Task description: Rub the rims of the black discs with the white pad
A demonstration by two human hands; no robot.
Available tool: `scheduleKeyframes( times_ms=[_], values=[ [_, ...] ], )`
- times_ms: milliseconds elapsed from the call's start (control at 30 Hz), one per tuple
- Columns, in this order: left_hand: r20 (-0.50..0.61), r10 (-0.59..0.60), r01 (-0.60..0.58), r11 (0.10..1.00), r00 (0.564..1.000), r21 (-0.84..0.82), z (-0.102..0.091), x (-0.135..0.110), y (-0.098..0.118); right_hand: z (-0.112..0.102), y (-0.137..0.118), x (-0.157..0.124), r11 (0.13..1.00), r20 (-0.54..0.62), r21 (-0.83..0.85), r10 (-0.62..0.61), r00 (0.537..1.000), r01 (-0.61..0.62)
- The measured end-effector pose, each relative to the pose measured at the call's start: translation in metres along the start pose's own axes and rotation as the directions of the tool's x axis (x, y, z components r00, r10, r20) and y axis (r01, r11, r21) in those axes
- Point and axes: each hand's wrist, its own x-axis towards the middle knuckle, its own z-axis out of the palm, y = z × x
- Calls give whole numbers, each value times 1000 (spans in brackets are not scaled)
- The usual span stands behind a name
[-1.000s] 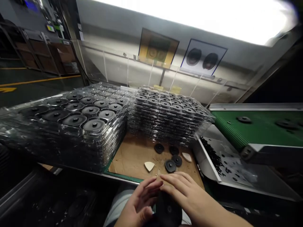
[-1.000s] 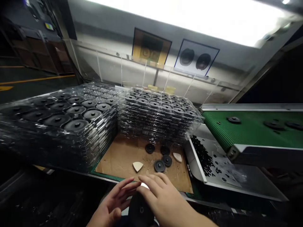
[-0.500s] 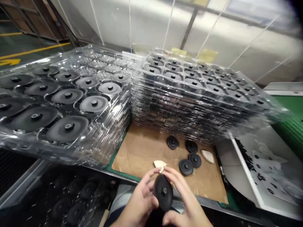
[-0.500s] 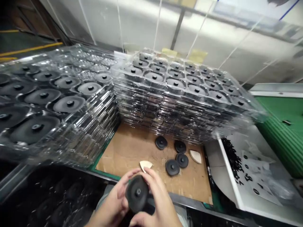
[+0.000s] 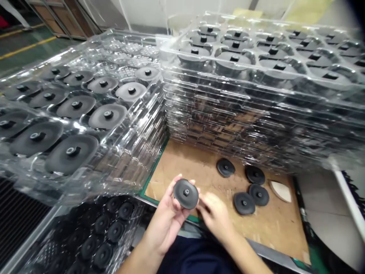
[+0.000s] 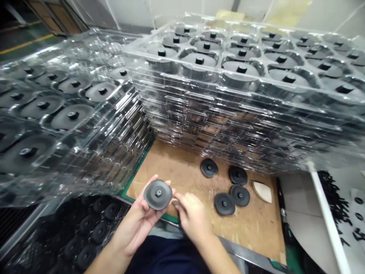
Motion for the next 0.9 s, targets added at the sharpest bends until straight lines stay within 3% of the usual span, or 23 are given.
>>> scheduleKeyframes(
  times_ms=[133,233,300,400,567,700,800,900],
  values=[
    [-8,-20,20,999,1000,50,15,5,-3,-44,-33,22,999,-99,32,21,995,-18],
    [31,-79,77,993,996,85,26,6,-5,-60,-63,25,991,-198,44,-116,973,127],
    [35,-126,122,988,991,95,30,6,-5,-64,-76,24,974,-161,90,-193,968,210],
    [-17,-105,106,990,994,95,33,5,-6,-66,-79,26,967,-2,134,-218,976,216],
    [54,-147,138,978,988,156,37,4,-6,-66,-74,27,966,-150,13,-252,956,256],
    [37,-123,118,986,992,120,41,3,-4,-67,-75,17,949,-66,135,-278,958,285],
    [72,-151,139,979,986,152,46,2,-6,-67,-76,21,980,-146,49,-186,972,195],
    [101,-179,160,972,979,171,47,2,-7,-70,-76,23,970,-178,52,-226,958,239]
  ],
)
